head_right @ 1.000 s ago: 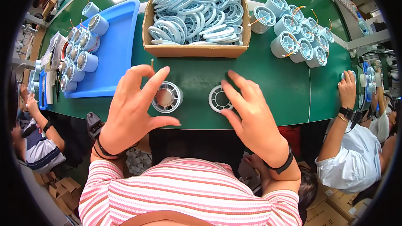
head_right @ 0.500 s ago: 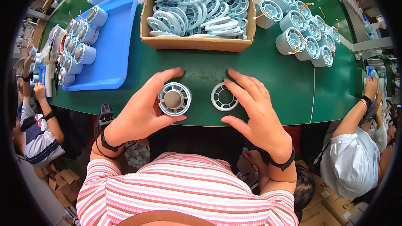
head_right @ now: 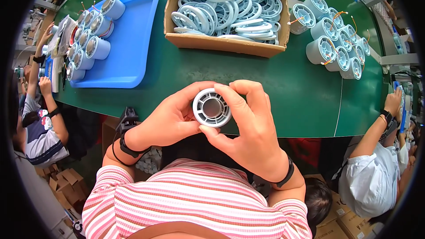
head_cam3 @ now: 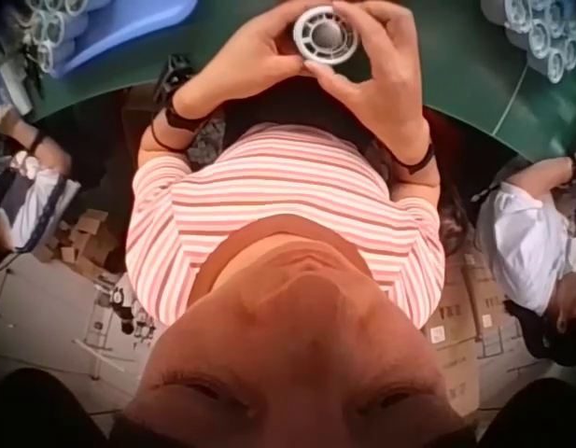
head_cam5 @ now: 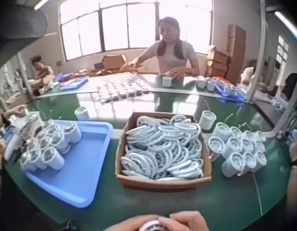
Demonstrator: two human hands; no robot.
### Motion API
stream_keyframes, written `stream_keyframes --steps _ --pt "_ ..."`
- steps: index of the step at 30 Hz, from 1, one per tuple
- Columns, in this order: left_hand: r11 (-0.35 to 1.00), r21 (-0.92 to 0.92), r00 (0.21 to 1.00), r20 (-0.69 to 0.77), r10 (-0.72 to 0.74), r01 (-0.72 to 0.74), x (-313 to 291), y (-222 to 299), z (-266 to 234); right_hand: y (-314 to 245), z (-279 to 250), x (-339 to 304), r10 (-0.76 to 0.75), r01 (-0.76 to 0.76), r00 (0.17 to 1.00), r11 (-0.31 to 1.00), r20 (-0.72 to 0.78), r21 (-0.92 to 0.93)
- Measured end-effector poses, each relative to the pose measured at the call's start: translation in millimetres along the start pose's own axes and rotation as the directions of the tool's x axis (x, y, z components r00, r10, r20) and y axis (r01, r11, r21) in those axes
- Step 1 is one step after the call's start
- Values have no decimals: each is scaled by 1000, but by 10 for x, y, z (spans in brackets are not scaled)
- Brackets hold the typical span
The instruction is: The person picks up a light blue plastic ring from a box and fits it onto a white cylindrical motor. They then place the assembled unit onto a blue tray and repeat the process for several units.
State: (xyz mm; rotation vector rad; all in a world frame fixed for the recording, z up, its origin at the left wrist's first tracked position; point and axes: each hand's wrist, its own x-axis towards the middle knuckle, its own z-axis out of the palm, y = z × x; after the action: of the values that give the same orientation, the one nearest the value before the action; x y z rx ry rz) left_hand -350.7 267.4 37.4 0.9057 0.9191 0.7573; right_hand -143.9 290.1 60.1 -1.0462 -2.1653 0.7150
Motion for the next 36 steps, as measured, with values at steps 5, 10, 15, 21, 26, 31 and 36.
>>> stream_keyframes --steps 5,10,15,21,26,31,36 --pt "998 53 1000 24 15 -16 6 28 -24 24 16 25 -14 14 1000 999 18 30" --pt "995 94 998 57 -21 15 26 48 -59 35 -38 59 20 -27 997 994 70 103" --pt "991 -109 988 143 -65 81 -37 73 -148 32 -92 64 32 -39 992 997 120 62" --pt "900 -303 946 175 -272 314 26 274 -187 40 -58 39 38 -40 993 999 109 16" --pt "922 -276 956 188 -226 272 14 198 -211 -14 -21 59 11 -13 997 1000 71 23" --pt "985 167 999 -11 -48 49 -126 277 -90 -29 16 46 -155 163 984 982 86 -97" --pt "155 987 781 -126 612 38 -372 568 -528 129 -407 -200 78 -86 996 935 -38 -345"
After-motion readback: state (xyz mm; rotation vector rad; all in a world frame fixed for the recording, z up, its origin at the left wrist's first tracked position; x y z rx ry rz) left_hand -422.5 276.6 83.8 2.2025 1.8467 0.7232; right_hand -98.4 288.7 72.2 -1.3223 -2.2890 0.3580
